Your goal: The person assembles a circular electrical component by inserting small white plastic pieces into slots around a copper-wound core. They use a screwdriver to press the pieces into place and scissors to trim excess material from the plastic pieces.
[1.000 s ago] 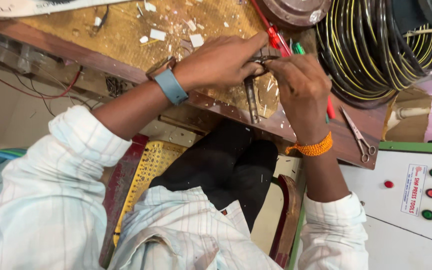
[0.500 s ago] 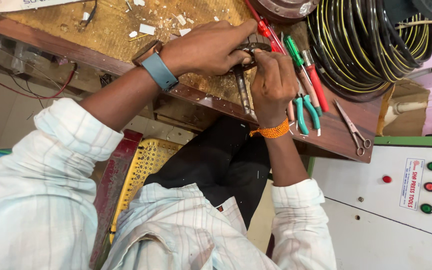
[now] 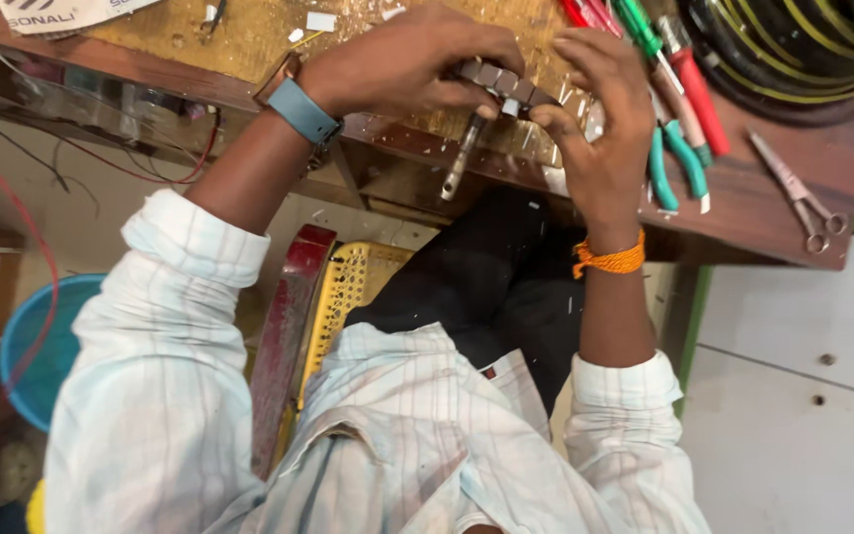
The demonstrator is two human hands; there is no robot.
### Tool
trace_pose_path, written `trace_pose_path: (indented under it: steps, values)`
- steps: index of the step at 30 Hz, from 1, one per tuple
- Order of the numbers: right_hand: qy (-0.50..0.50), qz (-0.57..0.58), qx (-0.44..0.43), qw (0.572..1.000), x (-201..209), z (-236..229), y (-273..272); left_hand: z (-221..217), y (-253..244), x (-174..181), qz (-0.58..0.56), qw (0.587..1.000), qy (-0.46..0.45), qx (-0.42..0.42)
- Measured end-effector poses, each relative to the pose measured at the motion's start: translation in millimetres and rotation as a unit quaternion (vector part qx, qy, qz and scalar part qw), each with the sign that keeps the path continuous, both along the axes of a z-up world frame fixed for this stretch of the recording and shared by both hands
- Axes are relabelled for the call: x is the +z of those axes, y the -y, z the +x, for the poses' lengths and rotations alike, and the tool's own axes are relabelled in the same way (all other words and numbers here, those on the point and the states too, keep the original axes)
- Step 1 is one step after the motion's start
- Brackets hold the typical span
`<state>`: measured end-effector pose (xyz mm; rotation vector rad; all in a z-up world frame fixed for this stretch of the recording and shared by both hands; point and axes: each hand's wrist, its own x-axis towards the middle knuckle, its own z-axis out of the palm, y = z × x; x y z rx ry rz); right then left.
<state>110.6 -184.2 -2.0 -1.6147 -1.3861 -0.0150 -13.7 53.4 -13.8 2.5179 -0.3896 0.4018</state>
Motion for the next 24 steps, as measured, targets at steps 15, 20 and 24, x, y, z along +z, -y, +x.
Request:
trace_pose_path:
  steps: [15, 20, 24]
  values:
    - [-0.133, -0.122, 0.043, 0.983, 1.2, 0.6, -9.4, -12.4, 9.3, -16.0, -0.145, 0.984, 0.093, 0.056]
    - [-0.095, -0.114, 0.041, 0.988, 9.9, -2.5, -15.5, -12.8, 11.6, -16.4, -0.121, 0.985, 0.097, 0.071]
    - [0.003, -0.193, -0.052, 0.980, 11.7, -7.7, -23.7, -17.2, 3.7, -22.4, -0.140, 0.982, 0.096, 0.076]
